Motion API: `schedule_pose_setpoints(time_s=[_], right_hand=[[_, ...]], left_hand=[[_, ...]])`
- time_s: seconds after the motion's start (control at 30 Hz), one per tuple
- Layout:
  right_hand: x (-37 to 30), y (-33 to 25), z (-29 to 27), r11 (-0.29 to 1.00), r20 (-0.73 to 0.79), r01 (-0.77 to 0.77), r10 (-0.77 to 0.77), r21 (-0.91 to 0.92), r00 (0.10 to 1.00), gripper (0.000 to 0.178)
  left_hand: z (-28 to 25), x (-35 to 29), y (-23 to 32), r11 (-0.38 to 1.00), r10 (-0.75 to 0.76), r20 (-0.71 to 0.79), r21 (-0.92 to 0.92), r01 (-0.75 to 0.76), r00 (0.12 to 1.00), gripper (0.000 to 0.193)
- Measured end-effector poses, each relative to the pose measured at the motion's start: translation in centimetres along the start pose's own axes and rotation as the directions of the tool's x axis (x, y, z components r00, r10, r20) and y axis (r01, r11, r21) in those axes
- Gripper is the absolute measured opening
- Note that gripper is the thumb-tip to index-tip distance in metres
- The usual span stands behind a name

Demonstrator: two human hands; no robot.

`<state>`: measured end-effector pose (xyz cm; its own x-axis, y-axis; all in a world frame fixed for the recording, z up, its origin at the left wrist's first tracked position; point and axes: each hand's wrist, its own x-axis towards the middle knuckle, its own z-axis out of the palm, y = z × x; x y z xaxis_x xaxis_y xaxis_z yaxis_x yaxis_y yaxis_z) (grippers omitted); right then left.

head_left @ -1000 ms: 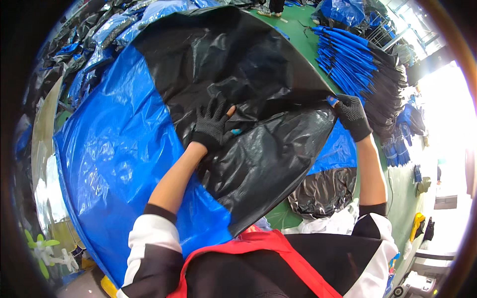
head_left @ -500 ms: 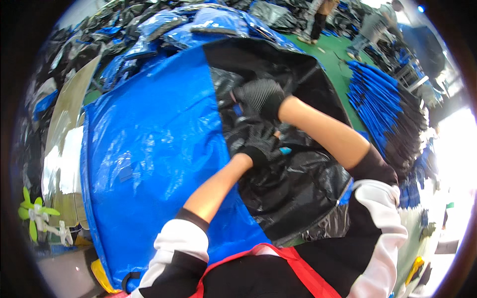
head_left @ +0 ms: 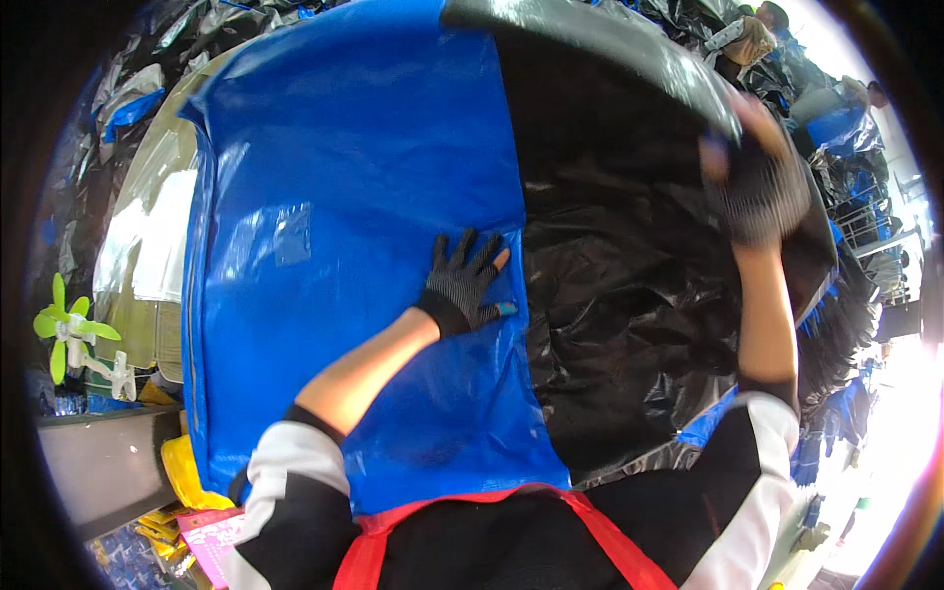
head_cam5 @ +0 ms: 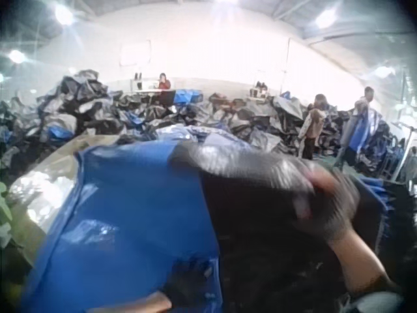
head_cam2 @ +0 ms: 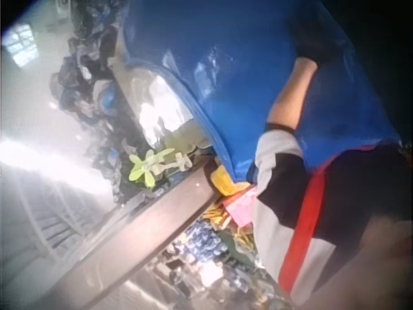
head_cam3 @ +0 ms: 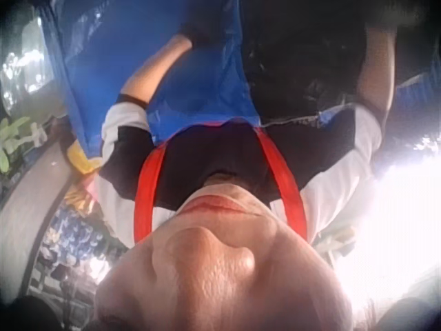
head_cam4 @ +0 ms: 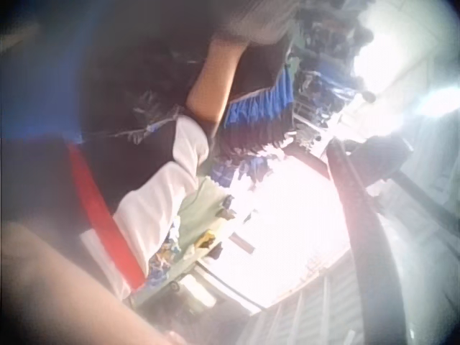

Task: The person places a blue item into a clear plastic bag, seals the bag, and sets it aside. They repeat this process with multiple blue items, handling each one individually and placing the sealed bags on the table.

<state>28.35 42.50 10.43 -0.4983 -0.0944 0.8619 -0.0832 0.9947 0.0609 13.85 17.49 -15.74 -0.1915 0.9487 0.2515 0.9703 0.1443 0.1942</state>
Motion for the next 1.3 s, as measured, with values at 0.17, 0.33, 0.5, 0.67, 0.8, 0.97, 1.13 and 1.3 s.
schedule_pose_setpoints(time_s=[0.17, 0.33, 0.5, 0.67, 0.8, 0.97, 1.13, 1.3], right_hand=[[-14.2, -11.9, -10.9, 0.635, 0.728, -0.767, 0.567, -0.089, 0.385, 0.048], [-24.7, -16.5, -12.4, 0.920, 0.874, -0.256, 0.370, -0.298, 0.313, 0.023], [-25.2, -18.0, -9.8, 0.943, 0.503, 0.021, 0.157, -0.331, 0.850, 0.047], [-23.0, -18.0, -6.2, 0.955, 0.690, -0.053, 0.249, -0.293, 0.680, 0.040], [-22.5, -16.8, -8.2, 0.986, 0.836, -0.161, 0.120, -0.039, 0.535, 0.040], [-24.7, -15.1, -11.9, 0.955, 0.902, -0.265, 0.227, -0.132, 0.368, 0.032], [-26.7, -13.2, -11.6, 0.918, 0.932, -0.391, 0.196, -0.065, 0.305, 0.031], [-26.0, -12.2, -10.1, 0.934, 0.978, -0.344, 0.150, -0.092, 0.147, 0.031]], left_hand=[[-0.8, 0.9, 0.3, 0.998, 0.048, -0.063, 0.045, -0.045, 0.997, 0.073], [-1.8, -5.6, 0.7, 0.991, -0.130, -0.005, 0.045, 0.130, 0.992, 0.070], [-0.9, -6.5, 1.5, 0.986, -0.167, -0.035, 0.008, 0.167, 0.985, 0.068], [-0.6, -6.7, 2.9, 0.984, -0.174, -0.035, -0.039, 0.173, 0.984, 0.066], [-0.8, -7.8, 3.2, 0.982, -0.172, -0.027, -0.083, 0.170, 0.985, 0.064], [-1.0, -8.8, 0.8, 0.971, -0.173, -0.002, -0.169, 0.170, 0.985, 0.062], [-6.1, -14.7, -0.6, 0.785, -0.106, 0.332, -0.551, 0.284, 0.937, 0.061], [-16.9, -20.9, 3.4, 0.513, 0.643, 0.602, -0.797, 0.319, 0.472, 0.059]])
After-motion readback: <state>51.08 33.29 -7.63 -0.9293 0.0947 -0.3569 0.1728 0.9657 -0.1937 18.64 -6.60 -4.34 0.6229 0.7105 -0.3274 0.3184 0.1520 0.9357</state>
